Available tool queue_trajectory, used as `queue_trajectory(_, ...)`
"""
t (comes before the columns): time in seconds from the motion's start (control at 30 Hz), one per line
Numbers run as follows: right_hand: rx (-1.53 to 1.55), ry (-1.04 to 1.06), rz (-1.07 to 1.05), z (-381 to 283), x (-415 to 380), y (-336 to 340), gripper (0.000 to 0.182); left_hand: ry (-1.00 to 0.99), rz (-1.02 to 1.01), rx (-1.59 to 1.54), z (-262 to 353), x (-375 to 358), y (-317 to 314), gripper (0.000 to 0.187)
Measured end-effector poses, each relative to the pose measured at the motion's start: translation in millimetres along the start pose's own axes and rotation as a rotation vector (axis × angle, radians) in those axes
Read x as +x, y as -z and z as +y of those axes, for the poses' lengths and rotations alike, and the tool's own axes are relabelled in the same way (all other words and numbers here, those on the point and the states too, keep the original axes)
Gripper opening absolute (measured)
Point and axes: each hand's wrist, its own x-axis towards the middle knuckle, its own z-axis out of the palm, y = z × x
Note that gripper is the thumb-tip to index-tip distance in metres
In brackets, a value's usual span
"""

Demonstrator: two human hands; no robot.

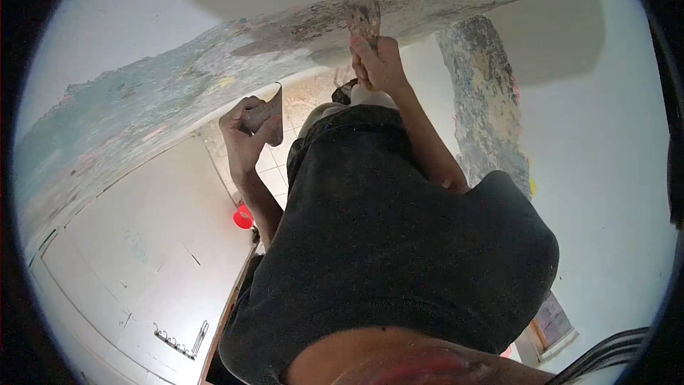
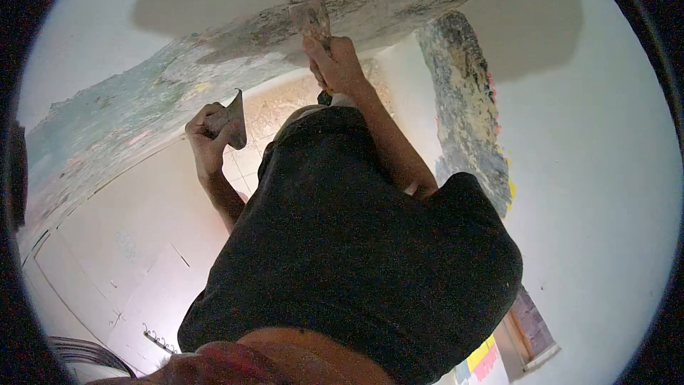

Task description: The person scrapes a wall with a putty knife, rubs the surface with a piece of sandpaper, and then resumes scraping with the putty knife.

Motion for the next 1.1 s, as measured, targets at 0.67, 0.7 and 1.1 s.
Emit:
queue_trajectory(0.67, 0.024, -0.04, -0.012, 17.5, 9.0, -0.3, 0.052, -0.002, -0.01, 0.02, 6.7, -6.9, -0.4, 0.023)
queue_trajectory(0.7, 0.029, -0.026, -0.019, 10.1, 8.6, -3.9, 0.051, -0.014, -0.007, 0.036, 6.6, -8.4, 0.6, 0.023)
queue_trajectory(1.1, 0.076, 0.017, 0.0, -5.8, 5.5, -13.6, 0.043, 0.035, -0.028, 0.023, 0.6, -3.7, 3.4, 0.021)
